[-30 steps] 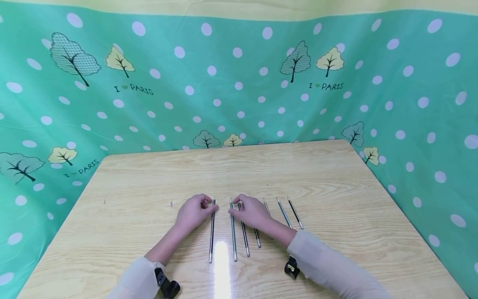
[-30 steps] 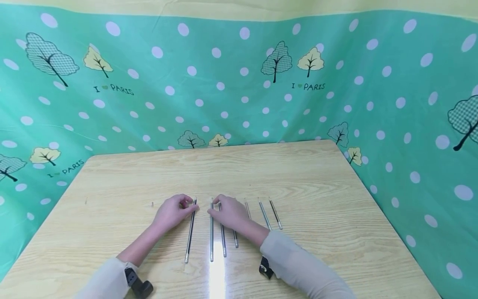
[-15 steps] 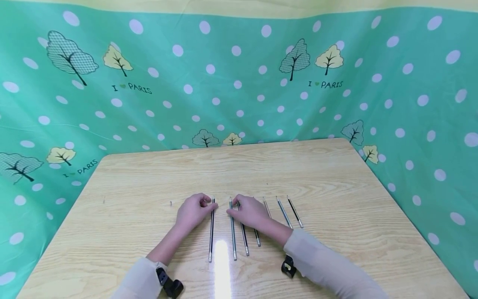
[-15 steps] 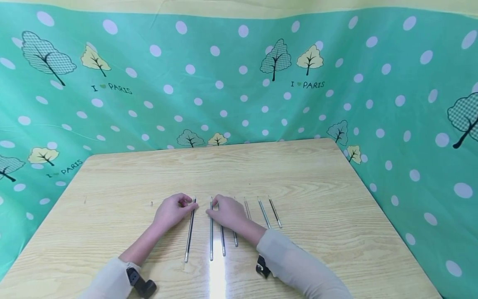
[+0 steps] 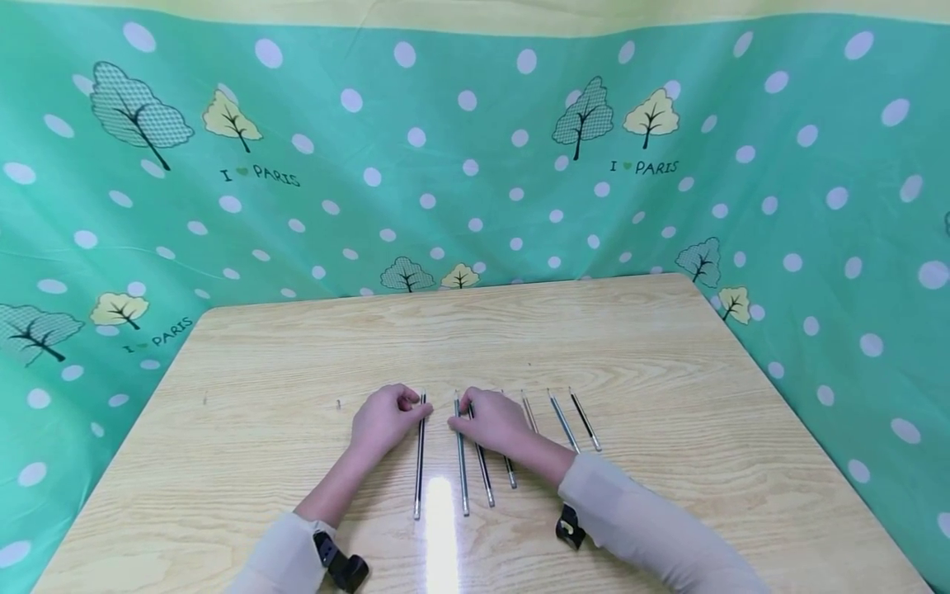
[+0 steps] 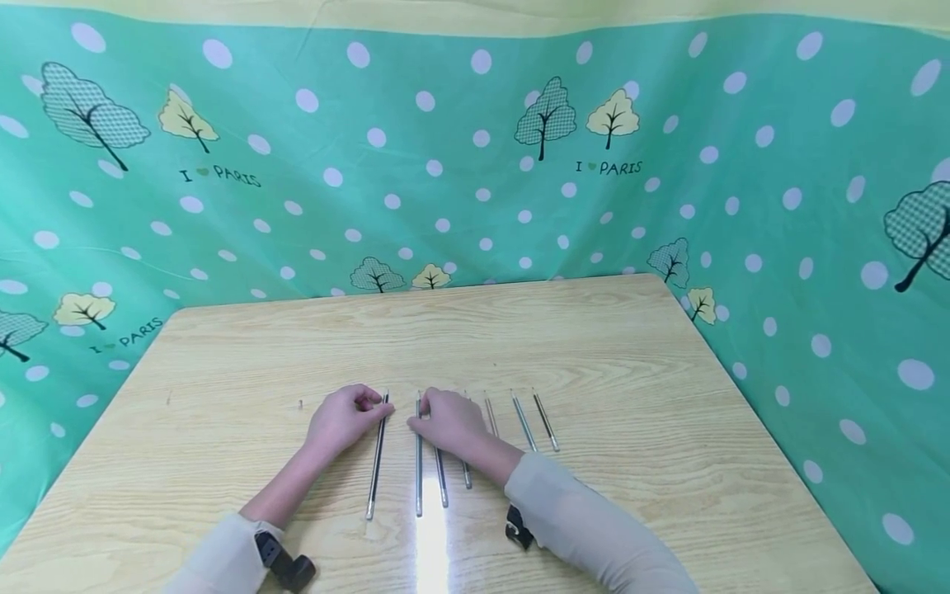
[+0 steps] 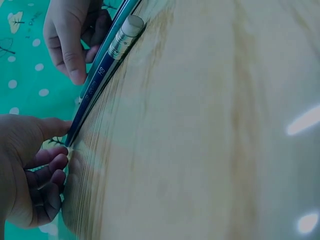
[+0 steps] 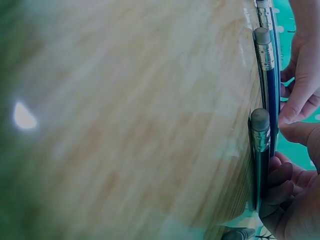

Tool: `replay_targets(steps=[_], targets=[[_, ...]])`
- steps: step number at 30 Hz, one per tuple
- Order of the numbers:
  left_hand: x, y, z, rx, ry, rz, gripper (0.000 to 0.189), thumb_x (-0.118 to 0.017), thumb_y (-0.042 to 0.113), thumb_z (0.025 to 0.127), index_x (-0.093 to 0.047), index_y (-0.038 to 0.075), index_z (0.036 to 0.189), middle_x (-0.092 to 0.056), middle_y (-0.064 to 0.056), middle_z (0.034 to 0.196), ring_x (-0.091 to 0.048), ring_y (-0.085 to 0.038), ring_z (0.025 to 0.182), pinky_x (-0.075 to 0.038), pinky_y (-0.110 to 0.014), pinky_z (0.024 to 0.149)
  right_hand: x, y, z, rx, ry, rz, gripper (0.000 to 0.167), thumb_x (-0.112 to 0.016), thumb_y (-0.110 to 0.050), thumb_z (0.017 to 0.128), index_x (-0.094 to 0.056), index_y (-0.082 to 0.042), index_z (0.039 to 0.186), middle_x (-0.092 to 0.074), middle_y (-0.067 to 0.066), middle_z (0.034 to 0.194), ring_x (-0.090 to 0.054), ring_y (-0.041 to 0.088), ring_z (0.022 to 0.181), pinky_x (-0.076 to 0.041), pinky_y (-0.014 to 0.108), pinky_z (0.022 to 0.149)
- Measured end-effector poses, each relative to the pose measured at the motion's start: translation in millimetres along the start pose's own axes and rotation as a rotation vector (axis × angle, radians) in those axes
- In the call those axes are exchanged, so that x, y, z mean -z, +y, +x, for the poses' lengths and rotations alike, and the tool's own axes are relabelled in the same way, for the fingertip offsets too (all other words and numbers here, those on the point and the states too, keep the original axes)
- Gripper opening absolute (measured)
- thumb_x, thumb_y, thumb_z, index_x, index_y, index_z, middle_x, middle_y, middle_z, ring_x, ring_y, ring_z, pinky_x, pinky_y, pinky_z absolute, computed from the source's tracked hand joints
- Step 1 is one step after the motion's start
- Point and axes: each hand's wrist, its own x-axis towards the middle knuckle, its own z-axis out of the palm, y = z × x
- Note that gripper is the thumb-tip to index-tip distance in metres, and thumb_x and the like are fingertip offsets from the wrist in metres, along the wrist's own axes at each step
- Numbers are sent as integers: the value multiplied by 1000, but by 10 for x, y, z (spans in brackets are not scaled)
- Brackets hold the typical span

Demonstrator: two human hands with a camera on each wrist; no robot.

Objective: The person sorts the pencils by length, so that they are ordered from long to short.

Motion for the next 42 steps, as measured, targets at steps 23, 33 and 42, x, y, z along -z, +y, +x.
replay_targets(steps=[23,33,42], targets=[[4,15,-17,24,10,2,26,-72,38,78,-69,14,89,-67,3,80,-59,-11,70,-46,-25,57,11,-41,-22,17,-9,-24,23,-67,-35,82,-56,-20,67,-54,-10,63,-47,7,53,-38,20,44],[14,47,-10,34,28,-21,26,-70,34,78,-69,10,88,-67,0,77,-58,-12,66,-46,-25,56,17,-52,-13,9,-3,-37,21,-67,-32,81,-59,-19,67,-55,-9,63,-47,6,52,-38,19,43],[17,50,5,47,34,-86,19,-67,22,80,-69,5,88,-66,-5,77,-57,-13,64,-46,-21,55,42,-53,-17,-34,-35,38,19,-65,-30,80,-60,-18,67,-54,-8,59,-46,8,49,-37,20,41]])
